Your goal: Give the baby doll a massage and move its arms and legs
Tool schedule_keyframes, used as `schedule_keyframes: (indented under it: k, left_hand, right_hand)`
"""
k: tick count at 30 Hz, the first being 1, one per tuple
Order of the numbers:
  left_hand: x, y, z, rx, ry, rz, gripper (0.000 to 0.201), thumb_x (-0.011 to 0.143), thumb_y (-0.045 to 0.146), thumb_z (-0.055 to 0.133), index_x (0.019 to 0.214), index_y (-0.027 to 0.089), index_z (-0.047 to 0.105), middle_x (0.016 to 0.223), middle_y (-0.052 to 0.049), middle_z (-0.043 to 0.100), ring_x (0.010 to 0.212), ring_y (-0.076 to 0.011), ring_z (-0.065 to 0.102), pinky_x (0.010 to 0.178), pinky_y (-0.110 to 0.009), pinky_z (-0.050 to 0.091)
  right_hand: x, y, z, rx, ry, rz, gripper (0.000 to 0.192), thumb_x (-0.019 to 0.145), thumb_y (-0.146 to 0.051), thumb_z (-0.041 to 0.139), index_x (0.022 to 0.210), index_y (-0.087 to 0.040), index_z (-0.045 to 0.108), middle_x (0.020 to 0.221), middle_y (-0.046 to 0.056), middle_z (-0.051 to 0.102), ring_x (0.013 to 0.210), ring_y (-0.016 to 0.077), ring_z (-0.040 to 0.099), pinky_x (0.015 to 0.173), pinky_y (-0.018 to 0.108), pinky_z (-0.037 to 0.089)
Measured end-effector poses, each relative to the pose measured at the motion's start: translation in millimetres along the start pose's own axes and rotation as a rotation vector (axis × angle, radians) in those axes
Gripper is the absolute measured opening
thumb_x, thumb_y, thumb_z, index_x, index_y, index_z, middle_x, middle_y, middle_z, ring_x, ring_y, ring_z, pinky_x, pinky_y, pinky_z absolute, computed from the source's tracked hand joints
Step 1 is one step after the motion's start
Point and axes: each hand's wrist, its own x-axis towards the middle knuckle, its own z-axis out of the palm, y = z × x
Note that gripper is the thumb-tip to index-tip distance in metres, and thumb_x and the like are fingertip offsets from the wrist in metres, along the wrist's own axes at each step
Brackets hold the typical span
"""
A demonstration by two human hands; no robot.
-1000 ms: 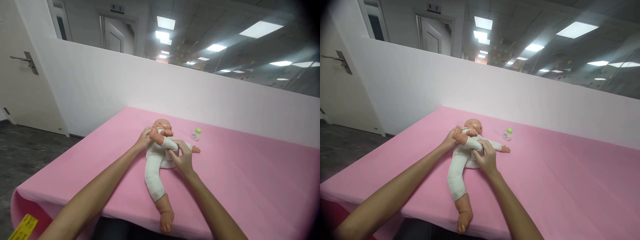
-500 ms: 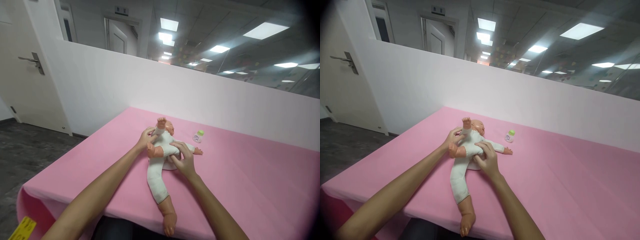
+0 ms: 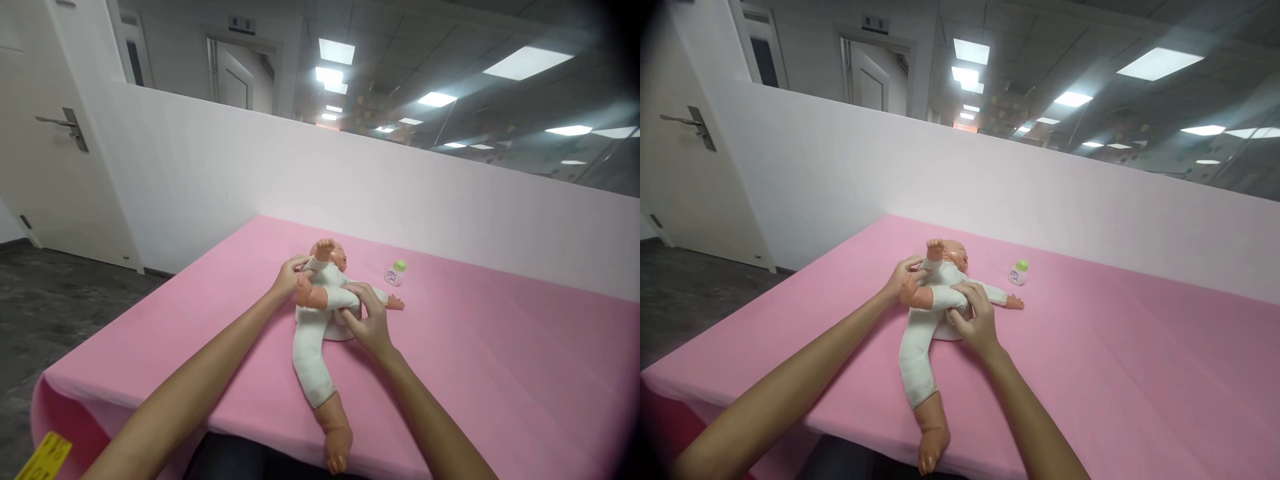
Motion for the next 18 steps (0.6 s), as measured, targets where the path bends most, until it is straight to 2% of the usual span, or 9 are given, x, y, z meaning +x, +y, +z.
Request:
schedule_keyframes:
  k: [3, 5, 9, 14, 18]
  left_hand:
    - [-4.0, 4.8, -0.8, 0.106, -0.084, 0.039, 0.027, 0.084, 0.037, 0.073, 0.104, 0.02, 0.08, 0.107, -0.007, 0.075, 0.104, -0.0268, 0.065, 0.088, -0.035, 0.048]
    - [-5.6, 6.1, -1.5, 0.137, -0.093, 0.054, 0.028, 0.087, 0.039, 0.07, 0.107, 0.02, 0.079, 0.109, -0.007, 0.075, 0.106, -0.0269, 0.064, 0.089, -0.035, 0.048]
    - [-5.6, 6.0, -2.2, 0.176, -0.132, 0.097, 0.023, 0.084, 0.037, 0.072, 0.099, 0.021, 0.081, 0.099, -0.007, 0.073, 0.101, -0.027, 0.063, 0.089, -0.037, 0.049]
    - [-3.7, 4.3, -1.8, 0.157, -0.2, 0.167, 0.033, 0.076, 0.029, 0.08, 0.108, 0.026, 0.083, 0.116, -0.011, 0.073, 0.118, -0.0325, 0.061, 0.105, -0.045, 0.046]
    - [-1.9, 1.2, -2.0, 0.206, -0.186, 0.186, 0.031, 0.076, 0.029, 0.078, 0.106, 0.024, 0.083, 0.115, -0.012, 0.074, 0.116, -0.0335, 0.061, 0.106, -0.048, 0.045]
  right_hand:
    - [-2.1, -0.2, 1.7, 0.003, -0.047, -0.062, 0.043, 0.078, -0.01, 0.062, 0.117, -0.026, 0.069, 0.114, 0.008, 0.067, 0.111, 0.0299, 0.062, 0.094, 0.048, 0.054]
    - [-3.7, 0.3, 3.3, 0.0, -0.069, -0.084, 0.044, 0.078, -0.01, 0.062, 0.118, -0.027, 0.069, 0.114, 0.008, 0.066, 0.111, 0.0294, 0.062, 0.093, 0.047, 0.054]
    - [-5.0, 2.2, 4.3, 0.003, -0.035, -0.052, 0.045, 0.079, -0.01, 0.061, 0.12, -0.027, 0.068, 0.115, 0.008, 0.067, 0.11, 0.0293, 0.062, 0.092, 0.047, 0.054]
    - [-2.4, 2.9, 1.0, 0.007, 0.02, -0.011, 0.037, 0.083, -0.014, 0.064, 0.118, -0.026, 0.067, 0.112, 0.007, 0.069, 0.106, 0.0288, 0.064, 0.093, 0.047, 0.052]
    - [-0.6, 1.6, 0.0, 0.008, 0.036, 0.013, 0.034, 0.086, -0.015, 0.065, 0.118, -0.026, 0.067, 0.112, 0.007, 0.07, 0.106, 0.0281, 0.065, 0.092, 0.045, 0.052]
